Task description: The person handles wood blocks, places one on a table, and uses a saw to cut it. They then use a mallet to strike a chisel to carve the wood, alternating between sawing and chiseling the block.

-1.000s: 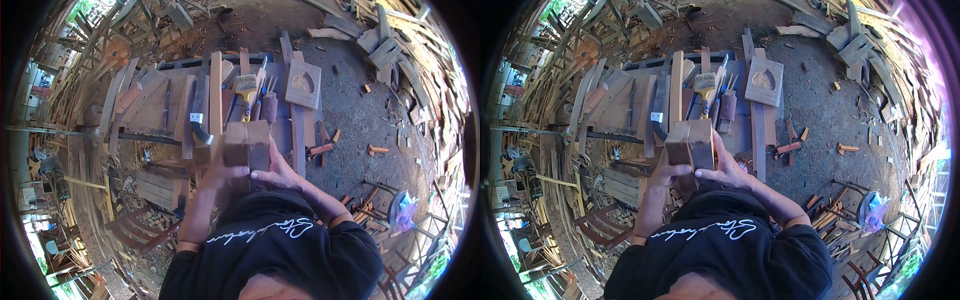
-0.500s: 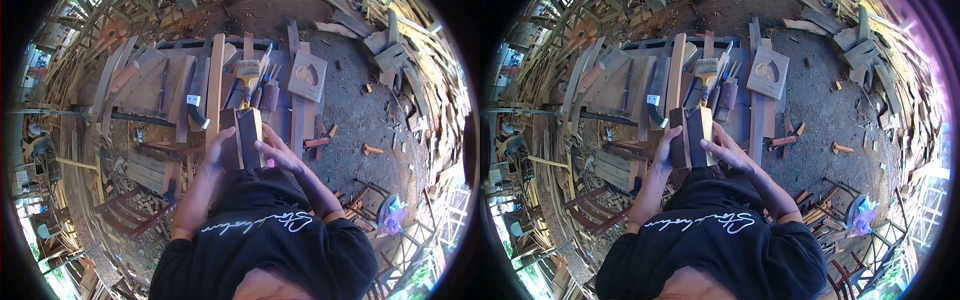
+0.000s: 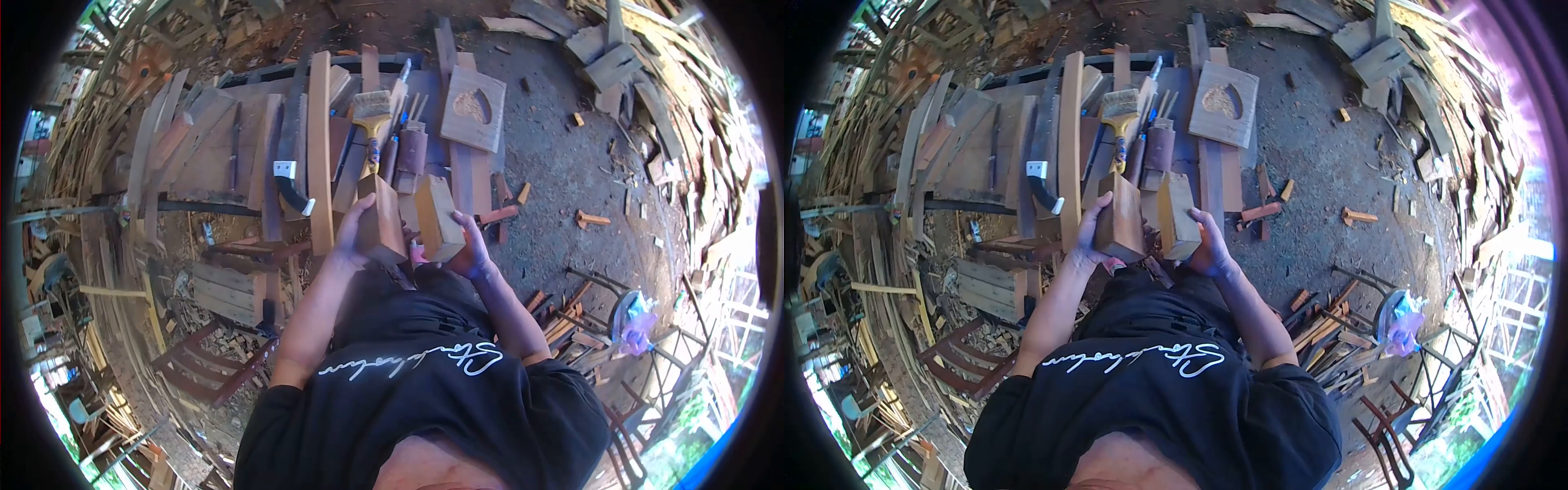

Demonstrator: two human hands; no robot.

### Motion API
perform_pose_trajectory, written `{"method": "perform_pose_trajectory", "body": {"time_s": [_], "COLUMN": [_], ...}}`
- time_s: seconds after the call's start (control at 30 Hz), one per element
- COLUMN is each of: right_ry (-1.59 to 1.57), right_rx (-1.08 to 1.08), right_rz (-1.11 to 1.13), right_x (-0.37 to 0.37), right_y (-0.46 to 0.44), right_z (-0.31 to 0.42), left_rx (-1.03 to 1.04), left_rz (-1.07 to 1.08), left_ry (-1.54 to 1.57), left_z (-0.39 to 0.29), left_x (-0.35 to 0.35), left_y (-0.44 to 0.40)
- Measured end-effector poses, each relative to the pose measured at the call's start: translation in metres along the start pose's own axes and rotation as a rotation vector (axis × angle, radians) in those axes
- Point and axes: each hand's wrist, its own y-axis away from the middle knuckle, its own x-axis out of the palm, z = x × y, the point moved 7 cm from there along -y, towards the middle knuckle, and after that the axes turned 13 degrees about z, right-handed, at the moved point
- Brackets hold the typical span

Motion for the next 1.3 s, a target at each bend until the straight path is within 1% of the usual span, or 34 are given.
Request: {"method": "perform_pose_trajectory", "body": {"time_s": [0.07,0.1,0.13,0.2,0.23,0.27,0.3,0.33,0.37,0.4,0.47,0.5,0.53,0.6,0.63,0.7,0.73,0.77,0.8,0.83,0.87,0.9,0.93,1.0,1.03,1.07,1.13,1.17,1.2,1.27,1.3], "right_ry": [-0.037,-0.054,-0.056,-0.026,-0.036,-0.037,-0.069,-0.101,-0.096,-0.099,-0.280,-0.314,-0.316,-0.471,-0.464,-0.466,-0.470,-0.469,-0.437,-0.405,-0.402,-0.323,-0.243,-0.197,-0.153,-0.146,-0.022,-0.016,0.044,0.117,0.117], "right_rx": [-0.055,-0.102,-0.113,-0.201,-0.230,-0.248,-0.278,-0.307,-0.313,-0.328,-0.375,-0.399,-0.407,-0.423,-0.440,-0.442,-0.444,-0.433,-0.427,-0.418,-0.404,-0.387,-0.370,-0.313,-0.269,-0.242,-0.121,-0.096,-0.052,0.013,0.020], "right_rz": [0.011,-0.128,-0.135,-0.166,-0.220,-0.238,-0.183,-0.126,-0.152,-0.167,0.025,0.021,0.014,0.227,0.274,0.275,0.276,0.281,0.204,0.127,0.135,0.066,-0.002,-0.023,-0.050,-0.035,-0.014,0.004,-0.009,0.005,0.028], "right_x": [-0.003,-0.013,-0.018,-0.034,-0.039,-0.045,-0.051,-0.053,-0.052,-0.055,-0.045,-0.042,-0.039,-0.021,-0.019,-0.021,-0.021,-0.019,-0.022,-0.025,-0.022,-0.023,-0.025,-0.023,-0.023,-0.018,-0.002,0.006,0.013,0.026,0.034], "right_y": [0.011,0.020,0.026,0.044,0.051,0.059,0.065,0.071,0.076,0.081,0.083,0.087,0.089,0.086,0.085,0.083,0.082,0.082,0.081,0.081,0.080,0.079,0.077,0.069,0.063,0.055,0.038,0.027,0.016,-0.007,-0.021], "right_z": [0.011,0.015,0.018,0.030,0.033,0.036,0.038,0.041,0.042,0.042,0.042,0.042,0.042,0.043,0.043,0.039,0.038,0.036,0.034,0.032,0.031,0.029,0.028,0.025,0.022,0.021,0.014,0.009,0.003,-0.015,-0.026], "left_rx": [-0.081,-0.119,-0.131,-0.293,-0.269,-0.290,-0.156,-0.003,-0.025,-0.040,-0.103,-0.045,-0.053,-0.245,-0.244,-0.235,-0.229,-0.193,-0.155,-0.148,-0.060,0.027,0.036,0.207,0.025,0.046,0.069,0.098,0.077,0.221,0.295], "left_rz": [-0.146,-0.142,-0.136,-0.237,-0.264,-0.248,-0.298,-0.339,-0.469,-0.451,-0.542,-0.650,-0.640,-0.820,-0.819,-0.931,-0.940,-0.894,-0.850,-0.866,-0.720,-0.574,-0.593,-0.218,-0.222,-0.249,-0.106,-0.066,-0.061,-0.050,-0.089], "left_ry": [-0.215,-0.239,-0.239,-0.499,-0.621,-0.619,-0.970,-1.317,-1.421,-1.421,-1.547,-1.784,-1.784,-1.808,-1.807,-1.935,-1.929,-1.959,-1.989,-1.983,-2.030,-2.070,-2.066,-1.798,-1.524,-1.520,-1.215,-1.131,-1.246,-1.376,-1.610], "left_z": [0.004,0.009,0.013,0.024,0.025,0.034,0.028,0.025,0.022,0.028,0.030,0.029,0.032,0.031,0.035,0.035,0.034,0.035,0.035,0.032,0.031,0.031,0.025,0.026,0.028,0.025,0.028,0.026,0.021,0.014,0.005], "left_x": [-0.007,-0.006,-0.007,-0.021,-0.009,-0.029,-0.064,-0.074,-0.034,-0.020,-0.013,-0.026,-0.019,-0.006,-0.004,0.003,-0.002,-0.006,-0.009,-0.014,-0.012,-0.010,-0.016,-0.016,-0.005,-0.001,0.003,0.024,0.032,0.037,0.045], "left_y": [-0.015,-0.026,-0.039,-0.066,-0.078,-0.099,-0.128,-0.145,-0.141,-0.149,-0.169,-0.182,-0.184,-0.180,-0.180,-0.171,-0.169,-0.169,-0.168,-0.161,-0.158,-0.153,-0.142,-0.124,-0.104,-0.087,-0.056,-0.033,-0.015,0.018,0.037]}}
